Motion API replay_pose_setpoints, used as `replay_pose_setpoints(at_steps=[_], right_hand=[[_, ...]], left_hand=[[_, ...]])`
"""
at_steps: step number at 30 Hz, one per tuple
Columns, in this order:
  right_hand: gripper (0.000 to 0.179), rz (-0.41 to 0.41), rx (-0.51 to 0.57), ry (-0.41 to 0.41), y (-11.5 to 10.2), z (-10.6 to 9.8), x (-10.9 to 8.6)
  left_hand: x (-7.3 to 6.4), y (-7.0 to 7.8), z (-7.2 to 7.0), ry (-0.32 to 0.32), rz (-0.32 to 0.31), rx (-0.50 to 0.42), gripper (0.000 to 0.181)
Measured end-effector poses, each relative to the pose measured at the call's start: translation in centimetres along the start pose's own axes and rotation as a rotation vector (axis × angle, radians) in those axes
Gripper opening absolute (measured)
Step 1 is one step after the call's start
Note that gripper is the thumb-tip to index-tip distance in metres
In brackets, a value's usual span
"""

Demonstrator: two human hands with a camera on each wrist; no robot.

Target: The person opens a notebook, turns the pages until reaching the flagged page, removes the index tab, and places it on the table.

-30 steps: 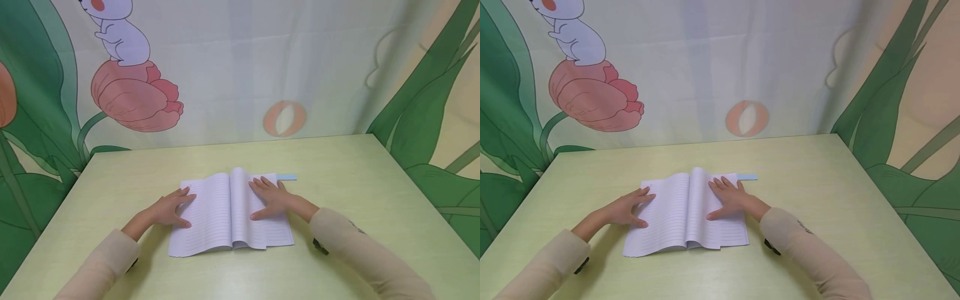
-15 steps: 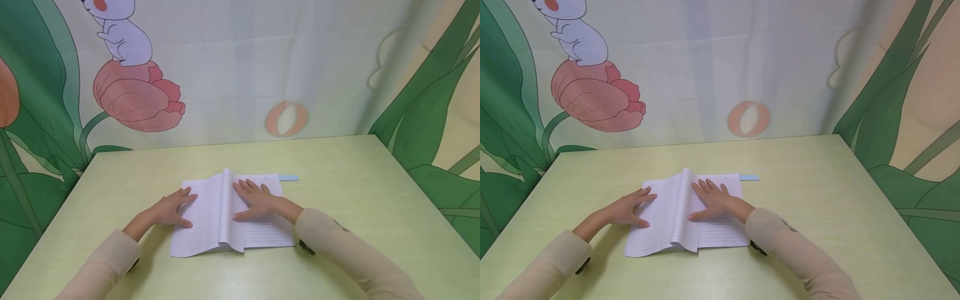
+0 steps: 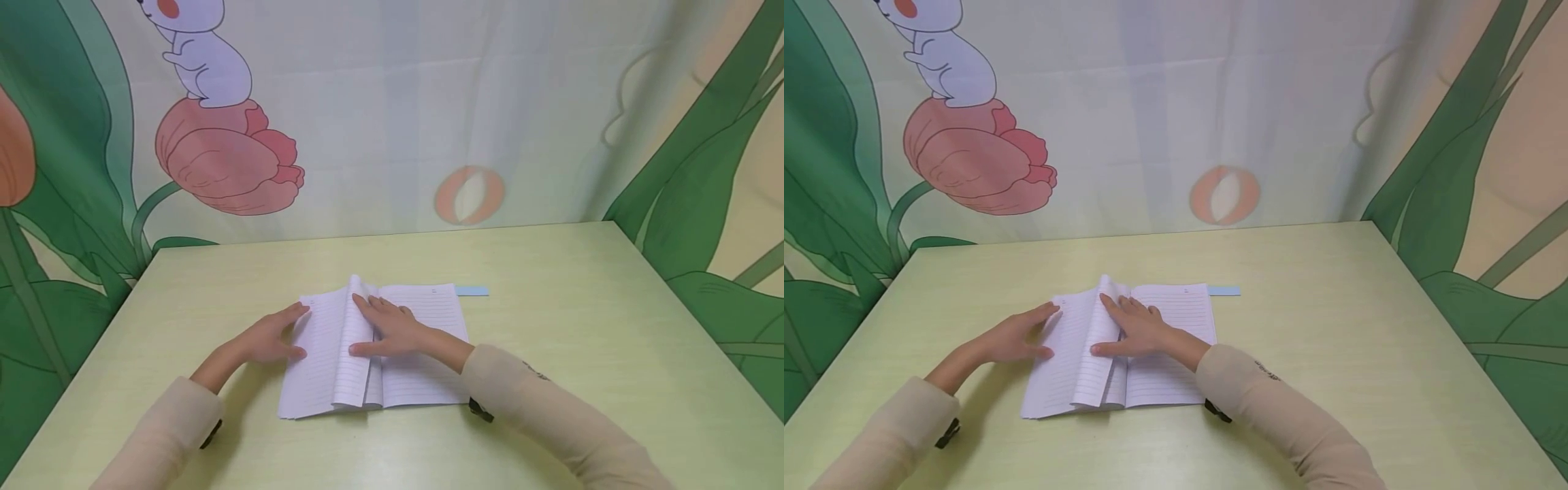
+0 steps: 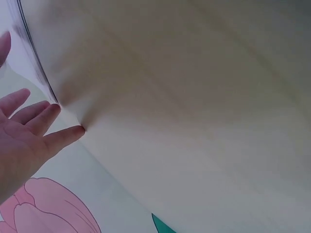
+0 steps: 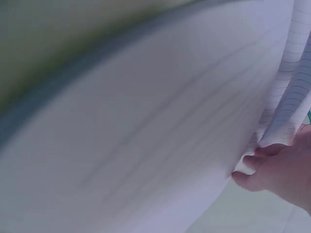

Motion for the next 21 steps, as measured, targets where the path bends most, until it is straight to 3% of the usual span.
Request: replay_pose_setpoints(at_steps=[4,7,14,17,21], right_hand=[[0.093,-0.051,0.083,0.008,-0.4,0.1,-0.2],[0.094,-0.082,0.087,-0.001,-0.5,0.3,-0.4],[0.090,-0.073,0.091,-0.075,-0.6,0.5,-0.8],[0.088,-0.084,0.084,-0.096,-0.5,0.7,-0.7],[0.086,-0.108,0.075,-0.098,-0.1,0.6,-0.7]], left_hand=[[-0.1,-0.1,-0.5,0.059,0.023,0.003,0.061],[-0.2,-0.1,-0.8,0.095,0.018,-0.018,0.053],[-0.3,0.4,-1.4,0.156,-0.014,-0.131,0.046],[-0.1,0.4,-0.9,0.111,-0.014,-0.097,0.060],[0.0,0.7,0.3,-0.026,0.010,0.005,0.084]])
Point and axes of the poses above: each hand's wrist, its own x-axis towards the middle knuckle, its own z-axis out of the palm, y = z × x, the point moved 4 cm from there along x, towards the middle knuckle, and after that the axes turned 6 degrees about y, right-handed, at the moved point
